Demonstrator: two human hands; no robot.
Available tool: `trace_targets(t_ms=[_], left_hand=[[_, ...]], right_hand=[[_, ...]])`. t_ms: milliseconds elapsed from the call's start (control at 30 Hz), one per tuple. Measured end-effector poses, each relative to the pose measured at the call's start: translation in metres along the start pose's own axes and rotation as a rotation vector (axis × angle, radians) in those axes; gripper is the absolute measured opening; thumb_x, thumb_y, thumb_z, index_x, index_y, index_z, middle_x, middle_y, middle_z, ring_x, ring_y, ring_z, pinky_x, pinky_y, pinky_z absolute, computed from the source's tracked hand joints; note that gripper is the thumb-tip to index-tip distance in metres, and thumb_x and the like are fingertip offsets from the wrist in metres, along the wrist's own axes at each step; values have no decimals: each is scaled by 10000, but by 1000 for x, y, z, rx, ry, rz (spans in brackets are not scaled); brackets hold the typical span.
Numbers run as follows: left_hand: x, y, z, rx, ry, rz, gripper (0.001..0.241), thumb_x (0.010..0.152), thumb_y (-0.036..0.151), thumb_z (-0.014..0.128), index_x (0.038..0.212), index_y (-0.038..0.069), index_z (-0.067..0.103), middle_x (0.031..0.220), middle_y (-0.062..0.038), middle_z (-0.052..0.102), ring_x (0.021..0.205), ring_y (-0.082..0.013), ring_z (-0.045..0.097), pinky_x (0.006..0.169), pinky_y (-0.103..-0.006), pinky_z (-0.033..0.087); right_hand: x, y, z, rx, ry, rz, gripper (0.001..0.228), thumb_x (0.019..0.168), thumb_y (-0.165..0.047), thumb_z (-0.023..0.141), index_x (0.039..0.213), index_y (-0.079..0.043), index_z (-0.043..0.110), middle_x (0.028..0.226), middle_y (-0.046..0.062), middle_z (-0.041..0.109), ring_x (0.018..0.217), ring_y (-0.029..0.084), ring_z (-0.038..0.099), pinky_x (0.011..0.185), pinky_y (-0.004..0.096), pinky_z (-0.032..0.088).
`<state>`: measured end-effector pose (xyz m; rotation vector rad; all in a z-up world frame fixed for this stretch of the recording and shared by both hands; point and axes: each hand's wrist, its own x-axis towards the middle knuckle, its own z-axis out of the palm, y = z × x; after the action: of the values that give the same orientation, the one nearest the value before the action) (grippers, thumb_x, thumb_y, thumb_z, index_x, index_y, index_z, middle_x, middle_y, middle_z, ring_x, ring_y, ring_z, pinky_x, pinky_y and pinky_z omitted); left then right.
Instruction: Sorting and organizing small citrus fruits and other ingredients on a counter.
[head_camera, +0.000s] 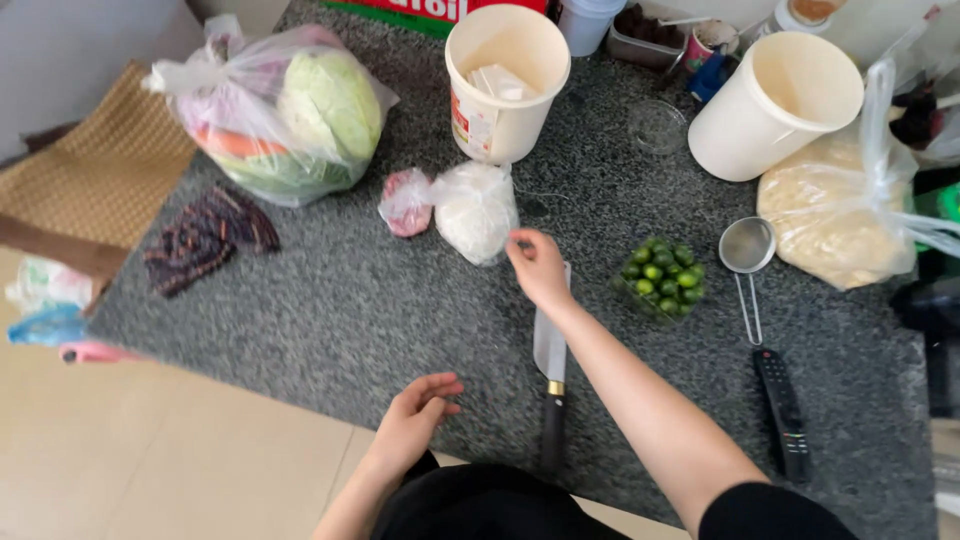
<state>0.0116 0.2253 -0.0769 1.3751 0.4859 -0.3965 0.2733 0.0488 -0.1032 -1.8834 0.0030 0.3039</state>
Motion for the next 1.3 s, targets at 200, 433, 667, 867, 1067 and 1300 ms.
trace_targets(t_ms=[200, 433, 667, 867, 1067, 1300], left_hand=[[33, 32, -44, 16, -33, 83, 428, 923, -15, 467, 1331, -2, 599, 1256, -106, 729, 1009, -173, 705, 947, -291, 540], [36, 115, -60, 110, -37, 332, 352, 923, -43, 482, 1237, -7, 636, 1170, -85, 738, 1002, -150, 704, 927, -301, 546], [59, 159, -63, 644, 197, 919, 229, 955, -12, 618, 1138, 116, 669, 1177, -66, 715, 1127, -266, 687, 1008, -371, 530], [55, 141, -43, 946, -195, 952, 489, 781, 86, 715, 1267, 90, 660, 1301, -100, 664, 1144, -321, 581, 955, -462, 430], [42, 130, -31, 1027, -237, 768, 170, 874, 195, 760, 1032, 138, 735, 936, -62, 650, 961, -282, 614, 866, -446, 446], [40, 112, -45, 717, -205, 782, 192, 827, 158, 778, 808, 44, 624, 853, -59, 638, 826, -250, 652, 741, -350, 520]], right_hand=[[48, -23, 65, -423, 425, -424, 520, 819, -234, 849, 1234, 10, 651, 1272, 279, 502, 1210, 445, 433, 1003, 551, 374], [-1, -21, 65, -414, 345, -370, 222, 893, -160, 760, 1081, -82, 671, 1358, 171, 568, 1304, 373, 491, 1097, 484, 388], [-117, -30, 34, 38, 28, 8, 250, 990, -52, 636, 1232, -72, 575, 1282, 139, 603, 1099, 221, 681, 931, 313, 561], [-169, 4, 29, 332, -138, -54, 137, 986, 6, 577, 1097, -40, 512, 1429, 84, 480, 1282, 166, 558, 1051, 325, 499], [-188, 8, 23, 235, -111, -150, 90, 1057, -42, 601, 1090, -68, 523, 1255, 90, 602, 1133, 153, 595, 1029, 330, 506], [-193, -1, 17, 120, 49, -148, 115, 978, -29, 610, 1011, -52, 502, 1147, 41, 651, 1086, 148, 615, 965, 298, 494]])
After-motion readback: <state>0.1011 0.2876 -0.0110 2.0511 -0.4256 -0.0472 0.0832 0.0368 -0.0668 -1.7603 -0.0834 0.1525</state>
